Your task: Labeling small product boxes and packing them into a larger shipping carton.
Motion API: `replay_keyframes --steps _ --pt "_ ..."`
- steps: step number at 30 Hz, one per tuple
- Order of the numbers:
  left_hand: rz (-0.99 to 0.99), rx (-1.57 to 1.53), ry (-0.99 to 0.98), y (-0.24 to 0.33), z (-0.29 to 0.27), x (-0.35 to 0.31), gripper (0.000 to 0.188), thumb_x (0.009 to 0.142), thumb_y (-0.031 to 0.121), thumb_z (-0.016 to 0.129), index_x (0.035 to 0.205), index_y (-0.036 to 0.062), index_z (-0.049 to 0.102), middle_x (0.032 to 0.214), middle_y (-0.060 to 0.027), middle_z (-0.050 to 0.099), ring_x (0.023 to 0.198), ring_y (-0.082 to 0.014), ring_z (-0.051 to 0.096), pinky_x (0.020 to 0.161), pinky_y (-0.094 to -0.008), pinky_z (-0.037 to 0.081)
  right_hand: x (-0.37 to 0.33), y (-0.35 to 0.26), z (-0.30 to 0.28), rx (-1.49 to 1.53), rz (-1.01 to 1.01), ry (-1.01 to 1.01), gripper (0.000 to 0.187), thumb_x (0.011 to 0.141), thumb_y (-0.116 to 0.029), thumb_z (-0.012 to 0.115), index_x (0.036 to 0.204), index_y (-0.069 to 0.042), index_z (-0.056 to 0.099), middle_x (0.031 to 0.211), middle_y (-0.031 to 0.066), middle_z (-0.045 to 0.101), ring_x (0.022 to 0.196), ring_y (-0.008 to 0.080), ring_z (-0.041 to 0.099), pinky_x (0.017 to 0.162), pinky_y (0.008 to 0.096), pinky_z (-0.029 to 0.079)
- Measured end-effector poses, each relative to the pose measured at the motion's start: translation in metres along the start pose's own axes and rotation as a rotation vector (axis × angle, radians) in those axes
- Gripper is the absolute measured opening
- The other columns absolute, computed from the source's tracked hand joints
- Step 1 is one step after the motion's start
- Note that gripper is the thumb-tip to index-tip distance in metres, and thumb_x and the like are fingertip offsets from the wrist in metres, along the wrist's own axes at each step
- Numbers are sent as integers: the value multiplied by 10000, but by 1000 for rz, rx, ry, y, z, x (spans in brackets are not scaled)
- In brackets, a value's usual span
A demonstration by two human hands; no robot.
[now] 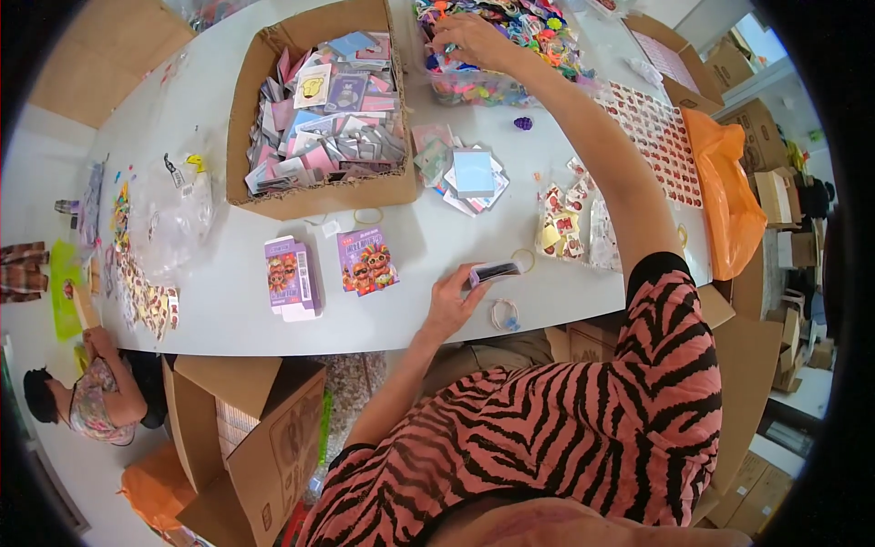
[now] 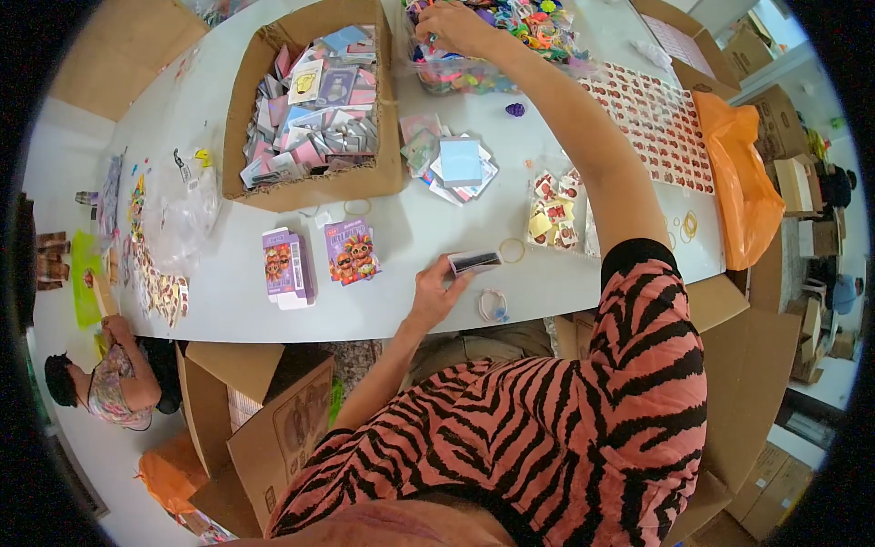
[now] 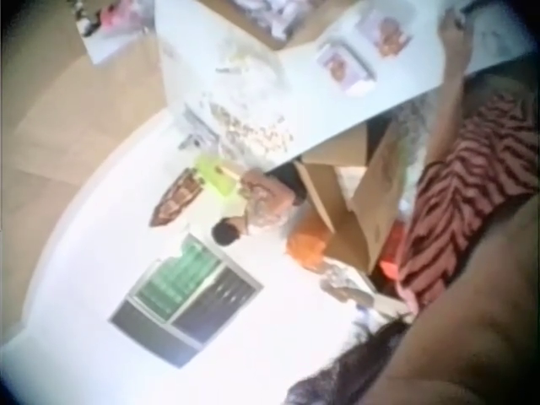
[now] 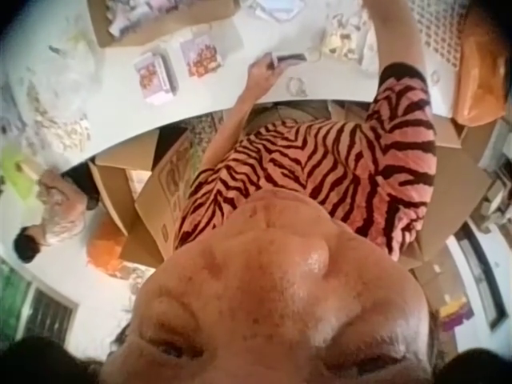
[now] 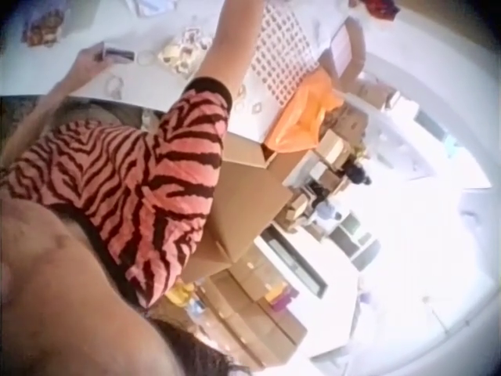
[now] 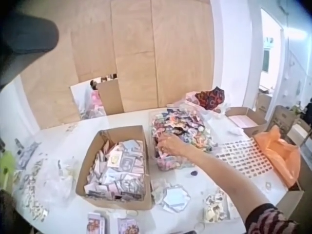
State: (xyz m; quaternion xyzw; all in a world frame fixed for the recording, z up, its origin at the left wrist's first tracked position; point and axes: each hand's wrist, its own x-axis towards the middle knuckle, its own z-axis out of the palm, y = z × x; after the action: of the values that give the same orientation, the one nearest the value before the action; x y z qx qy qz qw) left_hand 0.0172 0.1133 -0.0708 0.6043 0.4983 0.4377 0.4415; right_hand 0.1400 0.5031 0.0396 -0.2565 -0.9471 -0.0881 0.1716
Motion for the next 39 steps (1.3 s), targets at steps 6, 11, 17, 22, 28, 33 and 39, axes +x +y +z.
replay_keyframes --steps 6,11,17,22,28,33,39 --pt "49 20 17 -10 8 -2 246 815 114 692 1019 23 590 791 -138 643 678 -264 652 621 -349 524 -15 4 -3 163 -102 172 137 828 -113 658 956 -68 644 991 43 646 943 171 597 790 307 480" --pt "52 -4 55 -31 9 3 183 811 122 697 903 12 582 689 -135 603 590 -206 594 557 -325 477 -35 -62 -68 1197 315 262 133 849 -132 665 956 -54 653 896 18 672 786 84 603 660 246 488" --pt "31 -58 56 -15 1 8 186 816 114 695 921 9 583 737 -124 650 651 -179 638 591 -287 488 -131 -181 -138 860 297 -166 168 780 -68 692 946 -74 665 990 48 652 888 192 627 733 301 502" --pt "52 3 28 -17 5 6 190 807 98 706 889 9 560 727 -103 641 590 -171 571 590 -285 481 -182 -234 -123 717 161 -27 119 794 -81 669 906 -52 643 924 25 634 767 170 622 636 270 495" --pt "55 -18 17 -3 4 3 173 812 62 690 913 -3 566 773 -100 652 646 -118 576 609 -281 492 -204 -251 -97 348 129 -33 161 743 -91 679 894 -76 626 941 23 593 812 188 608 647 292 511" --pt "26 -43 7 0 3 3 176 820 50 676 951 -13 578 830 -101 670 708 -115 608 650 -283 512 -204 -259 -100 114 59 -85 184 736 -82 671 915 -73 629 950 15 599 845 166 592 636 295 514" --pt "18 -5 5 0 1 4 166 817 57 680 935 -8 582 819 -105 674 702 -125 619 641 -291 512 -239 -275 -101 256 106 95 295 728 -93 683 1017 -62 634 960 29 614 840 167 596 663 287 524"
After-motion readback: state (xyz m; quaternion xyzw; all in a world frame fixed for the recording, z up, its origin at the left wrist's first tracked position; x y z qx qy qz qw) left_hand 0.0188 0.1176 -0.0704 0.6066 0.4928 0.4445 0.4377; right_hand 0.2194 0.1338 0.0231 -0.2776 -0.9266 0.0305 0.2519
